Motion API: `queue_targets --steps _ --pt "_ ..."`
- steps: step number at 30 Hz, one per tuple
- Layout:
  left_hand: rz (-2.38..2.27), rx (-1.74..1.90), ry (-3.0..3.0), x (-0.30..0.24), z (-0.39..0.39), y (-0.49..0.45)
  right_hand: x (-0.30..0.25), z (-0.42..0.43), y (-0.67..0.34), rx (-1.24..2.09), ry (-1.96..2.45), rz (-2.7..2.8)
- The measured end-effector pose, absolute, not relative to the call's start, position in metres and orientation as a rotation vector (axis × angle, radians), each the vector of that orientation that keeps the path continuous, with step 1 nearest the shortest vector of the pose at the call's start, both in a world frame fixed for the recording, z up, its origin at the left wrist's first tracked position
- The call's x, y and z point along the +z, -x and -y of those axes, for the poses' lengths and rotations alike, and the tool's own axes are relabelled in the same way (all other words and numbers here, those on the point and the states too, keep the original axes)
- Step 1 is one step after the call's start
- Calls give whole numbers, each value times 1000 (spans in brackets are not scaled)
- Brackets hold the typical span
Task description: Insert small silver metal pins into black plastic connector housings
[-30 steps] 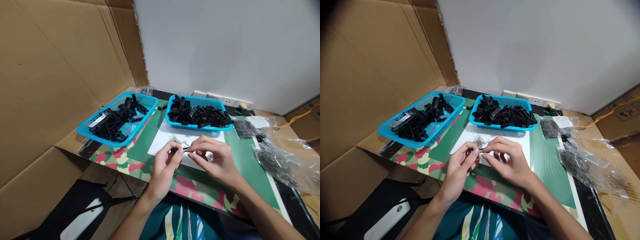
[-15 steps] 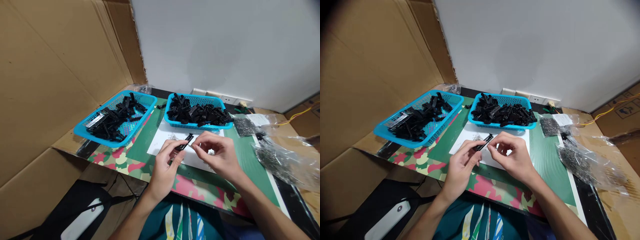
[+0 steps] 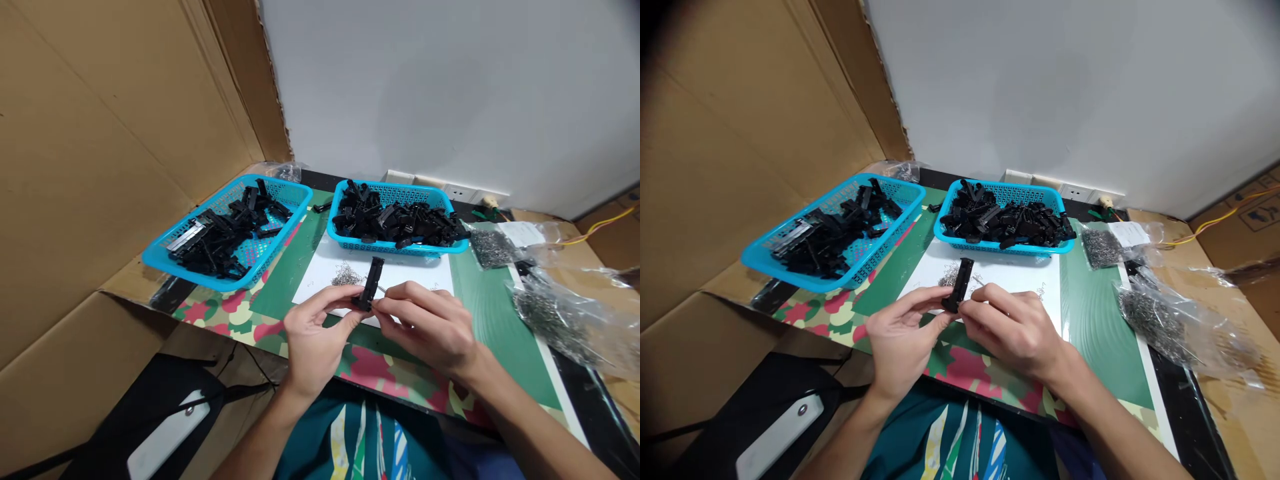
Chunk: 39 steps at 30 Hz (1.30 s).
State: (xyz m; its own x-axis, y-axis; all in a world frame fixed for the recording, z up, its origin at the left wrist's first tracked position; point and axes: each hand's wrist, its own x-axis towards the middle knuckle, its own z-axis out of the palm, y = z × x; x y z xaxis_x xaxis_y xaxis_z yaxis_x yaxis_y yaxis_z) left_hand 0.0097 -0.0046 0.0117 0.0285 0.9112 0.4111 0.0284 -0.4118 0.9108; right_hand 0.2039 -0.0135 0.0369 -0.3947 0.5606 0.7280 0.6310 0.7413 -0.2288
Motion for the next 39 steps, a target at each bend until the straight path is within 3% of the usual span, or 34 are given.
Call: queue_targets --steps 19,31,39 --pt "-1008 1553 -1827 7 -1 2 38 15 -205 -27 872 2137" --pt "-824 1497 -2119 10 -5 9 42 6 -204 550 817 1980" --pt "-1004 1417 -2017 7 -1 1 49 2 -219 366 1086 1870"
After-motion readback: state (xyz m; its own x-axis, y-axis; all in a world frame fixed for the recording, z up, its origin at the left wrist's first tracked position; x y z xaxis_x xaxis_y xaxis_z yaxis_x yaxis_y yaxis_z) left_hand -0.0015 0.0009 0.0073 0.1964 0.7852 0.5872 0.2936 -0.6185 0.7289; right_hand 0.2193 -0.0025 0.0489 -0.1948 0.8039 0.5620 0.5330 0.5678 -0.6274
